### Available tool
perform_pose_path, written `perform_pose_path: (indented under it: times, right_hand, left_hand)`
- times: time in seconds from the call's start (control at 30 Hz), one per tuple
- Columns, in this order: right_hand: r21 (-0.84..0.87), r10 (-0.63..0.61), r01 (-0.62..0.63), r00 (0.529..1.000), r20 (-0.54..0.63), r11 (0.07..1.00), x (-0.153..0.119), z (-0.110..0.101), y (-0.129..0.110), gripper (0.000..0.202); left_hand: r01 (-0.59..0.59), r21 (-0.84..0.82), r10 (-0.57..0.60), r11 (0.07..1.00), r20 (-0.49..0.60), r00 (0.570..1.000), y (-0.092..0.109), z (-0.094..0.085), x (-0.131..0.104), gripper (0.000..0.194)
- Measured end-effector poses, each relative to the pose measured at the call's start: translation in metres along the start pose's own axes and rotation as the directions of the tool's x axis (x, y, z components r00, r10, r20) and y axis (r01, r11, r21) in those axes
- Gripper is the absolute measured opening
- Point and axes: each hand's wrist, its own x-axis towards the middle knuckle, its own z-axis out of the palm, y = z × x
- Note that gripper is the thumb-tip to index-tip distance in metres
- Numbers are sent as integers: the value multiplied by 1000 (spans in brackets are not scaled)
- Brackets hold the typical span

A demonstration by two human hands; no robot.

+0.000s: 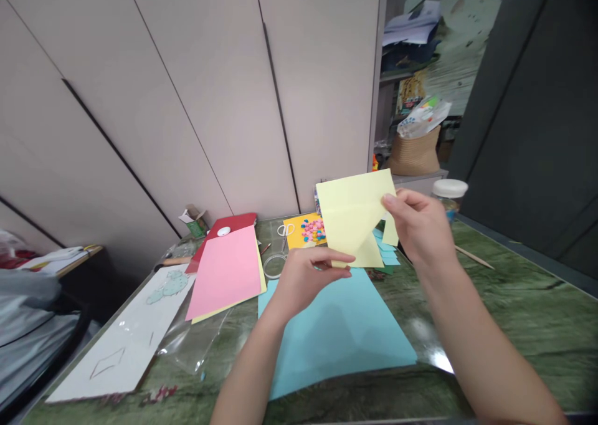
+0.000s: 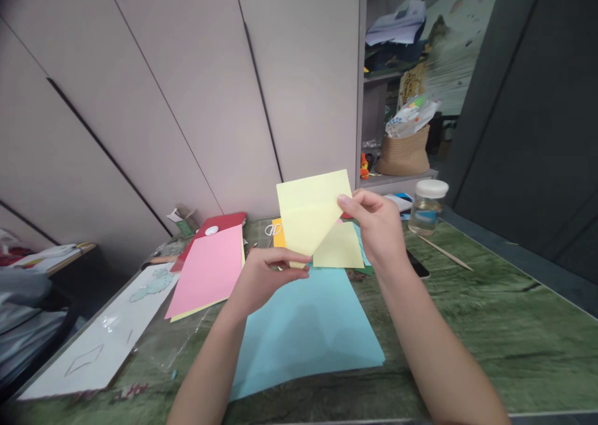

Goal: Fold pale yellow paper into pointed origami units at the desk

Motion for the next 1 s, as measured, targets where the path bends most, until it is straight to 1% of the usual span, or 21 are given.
perform_pose_path:
  times: [0.1,0.2,0.27,0.33,0.4,0.47,0.53,0.6,0.63,0.67,0.7,0.8,0.9,0.93,1.0]
  right_hand:
    - [2,-12,12,1000,-21,1000,-1,2,1,27]
    - [19,-36,37,997,-72,999,-1,4,2,26]
    - [61,-56,65,988,-145,996,2,3,2,25]
    - [117,-70,100,969,-235,988,7,-3,1,25]
    - [151,-67,114,956,-286,982,12,-11,-2,25]
    - [153,-55,100,961,-271,983,15,-17,-4,25]
    - [148,-49,85,971,-235,985,15,-18,-5,24]
    - [143,-41,70,980,-193,987,12,-14,-4,25]
    - [136,-33,56,985,-168,989,10,-11,-3,25]
    - [121,-23,40,990,-140,992,8,-7,-2,25]
    - [98,-14,25,994,-112,995,6,-4,-1,26]
    - [8,8,-7,999,-49,1000,1,1,1,29]
    - [-36,46,-46,999,-18,998,-2,4,2,29]
    - [-48,55,-55,998,-12,997,-4,5,2,29]
    - [-93,55,-56,998,-5,994,-6,9,3,30]
  left_hand:
    - [-12,59,13,998,-18,1000,0,0,0,17]
    - [-29,51,31,998,-38,999,-1,-1,-1,16]
    - [-33,44,35,998,-35,999,-1,-1,-2,14]
    - [-48,58,48,997,-5,999,-1,-2,-3,14]
    - [-82,88,80,993,20,997,-1,-4,-3,12]
    - [-114,111,115,987,-10,993,-1,-8,-2,7]
    - [-136,101,146,986,-102,984,-2,-11,0,4]
    - [-150,38,155,988,-205,967,-5,-14,3,6]
    - [-155,-19,146,988,-230,962,-6,-15,4,10]
    - [-153,-88,129,984,-232,964,-7,-16,4,16]
    - [-144,-162,108,976,-213,971,-8,-16,5,24]
    - [-65,-343,37,937,-87,995,-7,-12,4,49]
    - [60,-417,-64,907,6,998,-3,-5,5,74]
    - [92,-427,-93,900,19,995,-2,-2,5,77]
    - [115,-432,-122,895,13,992,0,3,7,76]
